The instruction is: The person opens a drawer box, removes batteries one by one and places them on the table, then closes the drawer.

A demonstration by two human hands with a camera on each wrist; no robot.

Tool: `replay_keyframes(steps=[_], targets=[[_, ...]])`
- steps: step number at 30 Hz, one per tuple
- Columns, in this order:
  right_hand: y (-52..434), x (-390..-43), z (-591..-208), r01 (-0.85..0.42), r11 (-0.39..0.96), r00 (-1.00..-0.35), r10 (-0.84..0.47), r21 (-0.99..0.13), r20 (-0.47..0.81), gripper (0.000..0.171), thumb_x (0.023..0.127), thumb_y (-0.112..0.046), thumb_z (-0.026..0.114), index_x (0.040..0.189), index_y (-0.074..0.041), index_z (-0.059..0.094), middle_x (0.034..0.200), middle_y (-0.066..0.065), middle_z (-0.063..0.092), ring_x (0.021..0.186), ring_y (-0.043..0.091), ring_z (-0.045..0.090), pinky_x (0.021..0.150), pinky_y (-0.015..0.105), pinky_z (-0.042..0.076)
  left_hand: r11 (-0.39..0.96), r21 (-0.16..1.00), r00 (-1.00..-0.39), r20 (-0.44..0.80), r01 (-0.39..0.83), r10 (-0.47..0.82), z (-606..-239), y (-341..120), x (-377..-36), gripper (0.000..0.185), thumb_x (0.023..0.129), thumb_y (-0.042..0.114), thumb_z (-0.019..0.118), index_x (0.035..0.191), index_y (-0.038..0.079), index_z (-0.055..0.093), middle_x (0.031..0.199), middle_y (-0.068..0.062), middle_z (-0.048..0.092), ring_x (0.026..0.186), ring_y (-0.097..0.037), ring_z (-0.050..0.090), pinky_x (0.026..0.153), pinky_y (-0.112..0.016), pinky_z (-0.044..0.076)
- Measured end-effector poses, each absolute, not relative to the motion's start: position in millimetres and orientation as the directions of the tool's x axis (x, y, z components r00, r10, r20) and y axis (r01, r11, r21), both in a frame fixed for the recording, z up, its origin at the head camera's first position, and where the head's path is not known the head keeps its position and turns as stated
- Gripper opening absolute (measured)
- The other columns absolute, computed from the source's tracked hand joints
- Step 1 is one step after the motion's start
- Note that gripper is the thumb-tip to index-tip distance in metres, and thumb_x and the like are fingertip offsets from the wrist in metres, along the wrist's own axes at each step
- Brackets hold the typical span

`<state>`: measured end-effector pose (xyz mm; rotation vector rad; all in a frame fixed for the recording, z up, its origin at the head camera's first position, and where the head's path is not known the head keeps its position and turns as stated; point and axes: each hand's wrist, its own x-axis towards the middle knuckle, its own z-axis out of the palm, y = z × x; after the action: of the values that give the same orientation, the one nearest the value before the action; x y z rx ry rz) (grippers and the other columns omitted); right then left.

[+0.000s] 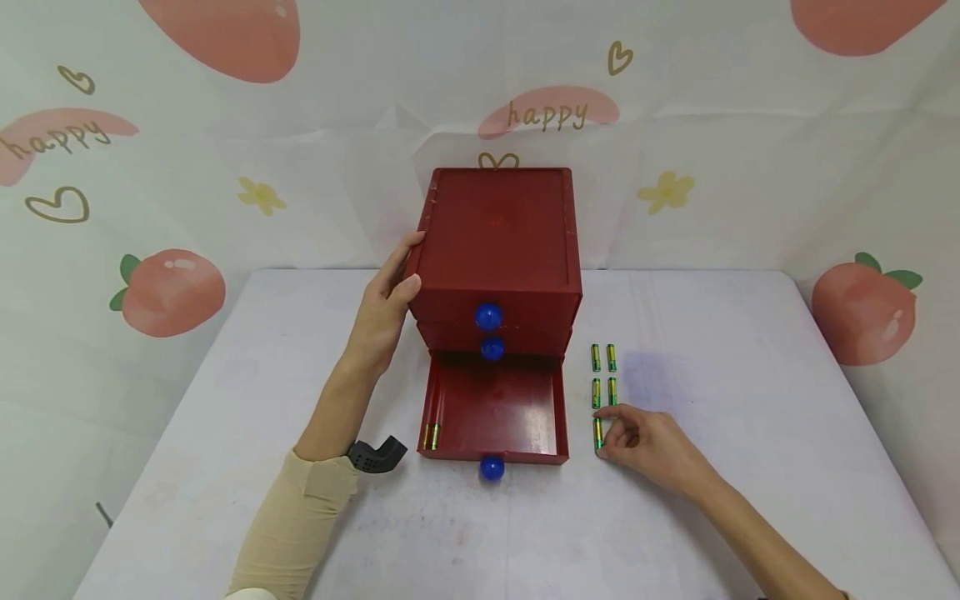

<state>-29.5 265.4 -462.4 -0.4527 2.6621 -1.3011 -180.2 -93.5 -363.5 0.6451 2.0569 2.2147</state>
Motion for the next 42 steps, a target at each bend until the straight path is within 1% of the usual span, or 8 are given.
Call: replay_keyframes(steps=[5, 8, 12, 15, 20, 25, 33, 42], targets=[[267.5, -29.8, -463.1, -0.217, 0.516, -0.940, -0.341, -0.829, 0.035, 0.037, 0.079, 0.008, 0.074, 0.115, 0.002, 0.065, 0.076, -0.008, 0.063, 0.069, 0.010, 0.065, 0.069, 0.019, 0.055, -0.120, 0.963, -0.912, 0.268, 0.243, 0.311, -361.8, -93.7, -179.6, 0.060, 0.097, 0.040, 0.060, 0.152, 0.027, 0.041, 0.154, 0.004, 0.040, 0.137, -0.018, 0.040, 0.111, -0.041, 0.037], [268.8, -29.9, -462.3, -0.212, 0.467, -0.938, -0.344, -0.859, 0.044, 0.035, 0.081, 0.011, 0.071, 0.115, 0.002, 0.065, 0.077, -0.005, 0.064, 0.070, 0.012, 0.066, 0.071, 0.019, 0.055, -0.121, 0.965, -0.914, 0.259, 0.232, 0.312, -360.1, -93.4, -178.8, 0.058, 0.098, 0.033, 0.058, 0.153, 0.025, 0.040, 0.154, 0.003, 0.040, 0.137, -0.018, 0.040, 0.111, -0.040, 0.037], [267.9, -29.8, -459.1, -0.192, 0.432, -0.939, -0.341, -0.881, 0.038, 0.032, 0.084, 0.007, 0.072, 0.114, 0.001, 0.064, 0.079, -0.003, 0.065, 0.070, 0.013, 0.065, 0.069, 0.020, 0.055, -0.117, 0.970, -0.920, 0.239, 0.213, 0.312, -358.9, -92.8, -179.0, 0.057, 0.099, 0.024, 0.055, 0.154, 0.020, 0.039, 0.154, 0.000, 0.039, 0.137, -0.019, 0.040, 0.112, -0.040, 0.037], [265.5, -30.0, -454.5, -0.172, 0.426, -0.944, -0.329, -0.888, 0.025, 0.031, 0.085, 0.001, 0.074, 0.115, 0.000, 0.064, 0.079, -0.001, 0.066, 0.068, 0.015, 0.064, 0.067, 0.021, 0.054, -0.111, 0.973, -0.924, 0.229, 0.204, 0.307, -358.1, -92.5, -178.7, 0.057, 0.099, 0.021, 0.054, 0.154, 0.018, 0.039, 0.155, -0.001, 0.039, 0.137, -0.019, 0.040, 0.112, -0.039, 0.037], [258.7, -32.2, -443.7, -0.162, 0.391, -0.949, -0.314, -0.906, 0.034, 0.031, 0.087, -0.003, 0.074, 0.116, 0.000, 0.063, 0.077, 0.005, 0.066, 0.064, 0.019, 0.062, 0.060, 0.023, 0.051, -0.116, 0.970, -0.923, 0.239, 0.213, 0.302, -358.1, -92.4, -177.6, 0.056, 0.099, 0.022, 0.054, 0.153, 0.023, 0.040, 0.154, 0.002, 0.040, 0.137, -0.017, 0.040, 0.112, -0.038, 0.036], [247.6, -35.6, -430.8, -0.168, 0.339, -0.952, -0.299, -0.926, 0.064, 0.030, 0.088, -0.001, 0.072, 0.116, 0.003, 0.062, 0.079, 0.010, 0.066, 0.066, 0.021, 0.062, 0.060, 0.024, 0.049, -0.118, 0.965, -0.918, 0.258, 0.232, 0.301, -359.4, -92.3, -178.2, 0.055, 0.099, 0.025, 0.055, 0.152, 0.026, 0.042, 0.153, 0.004, 0.040, 0.136, -0.017, 0.041, 0.111, -0.039, 0.037], [217.0, -46.8, -416.4, -0.168, 0.308, -0.938, -0.343, -0.937, 0.055, 0.028, 0.089, -0.006, 0.073, 0.115, 0.001, 0.065, 0.084, 0.005, 0.068, 0.069, 0.023, 0.063, 0.063, 0.026, 0.054, -0.106, 0.966, -0.920, 0.258, 0.237, 0.296, -359.9, -93.2, -179.5, 0.055, 0.098, 0.030, 0.057, 0.151, 0.028, 0.043, 0.153, 0.007, 0.041, 0.136, -0.016, 0.041, 0.111, -0.039, 0.038], [180.3, -56.7, -415.3, -0.199, 0.210, -0.878, -0.472, -0.957, 0.079, 0.028, 0.088, -0.003, 0.072, 0.114, 0.005, 0.063, 0.084, 0.002, 0.067, 0.067, 0.027, 0.064, 0.063, 0.029, 0.057, -0.114, 0.964, -0.916, 0.263, 0.239, 0.304, -361.3, -93.4, -180.3, 0.054, 0.098, 0.028, 0.057, 0.150, 0.028, 0.044, 0.153, 0.007, 0.041, 0.137, -0.016, 0.041, 0.112, -0.038, 0.037]])
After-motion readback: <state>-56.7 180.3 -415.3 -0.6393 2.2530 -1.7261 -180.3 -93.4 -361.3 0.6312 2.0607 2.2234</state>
